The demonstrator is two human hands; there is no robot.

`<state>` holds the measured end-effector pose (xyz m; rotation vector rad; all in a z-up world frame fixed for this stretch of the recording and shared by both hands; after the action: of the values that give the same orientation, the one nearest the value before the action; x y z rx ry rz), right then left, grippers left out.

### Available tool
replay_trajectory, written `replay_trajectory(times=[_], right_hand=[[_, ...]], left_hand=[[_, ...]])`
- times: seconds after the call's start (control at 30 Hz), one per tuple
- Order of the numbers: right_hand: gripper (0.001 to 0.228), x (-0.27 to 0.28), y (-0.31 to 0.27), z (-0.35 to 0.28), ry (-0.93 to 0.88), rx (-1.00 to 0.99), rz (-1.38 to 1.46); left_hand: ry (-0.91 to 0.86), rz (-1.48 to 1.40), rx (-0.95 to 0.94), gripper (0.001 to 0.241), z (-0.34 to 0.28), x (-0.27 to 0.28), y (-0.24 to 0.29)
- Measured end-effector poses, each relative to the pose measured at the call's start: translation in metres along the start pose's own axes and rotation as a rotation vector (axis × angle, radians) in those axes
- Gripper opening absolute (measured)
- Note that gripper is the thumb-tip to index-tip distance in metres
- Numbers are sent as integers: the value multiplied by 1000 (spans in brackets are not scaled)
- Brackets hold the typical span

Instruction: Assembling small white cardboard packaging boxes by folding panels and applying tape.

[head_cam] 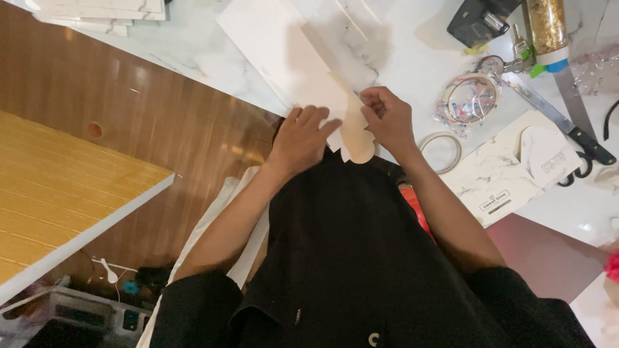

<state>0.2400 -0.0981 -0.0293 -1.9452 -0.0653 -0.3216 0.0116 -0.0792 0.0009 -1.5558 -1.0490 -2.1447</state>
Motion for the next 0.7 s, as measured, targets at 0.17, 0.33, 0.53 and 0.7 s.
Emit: replay_trajectory(times=[0.17, 0.33, 0.53, 0.7], right_hand=[[19, 8, 2, -9, -14, 377, -468], [35, 24, 8, -4, -105, 1010, -943], [36, 37, -15, -6, -453, 980, -792], [31, 30, -9, -5, -428, 1062, -701]], left_hand=[[25, -88, -44, 47, -28, -6, 10], [181, -61, 11, 41, -47, -34, 8], [332, -100, 29, 27, -52, -40, 6], [417, -122, 135, 19, -61, -50, 6]])
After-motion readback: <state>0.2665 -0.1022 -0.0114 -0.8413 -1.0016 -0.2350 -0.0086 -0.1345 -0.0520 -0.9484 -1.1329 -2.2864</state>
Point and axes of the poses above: each hand's wrist, its own z-axis towards the middle knuckle, its own x-axis out of the back of the hand, y = z × x, the point moved 1 cm from there along z, towards the middle knuckle, and after that the axes turned 2 degrees about y, right-handed, at the moved point
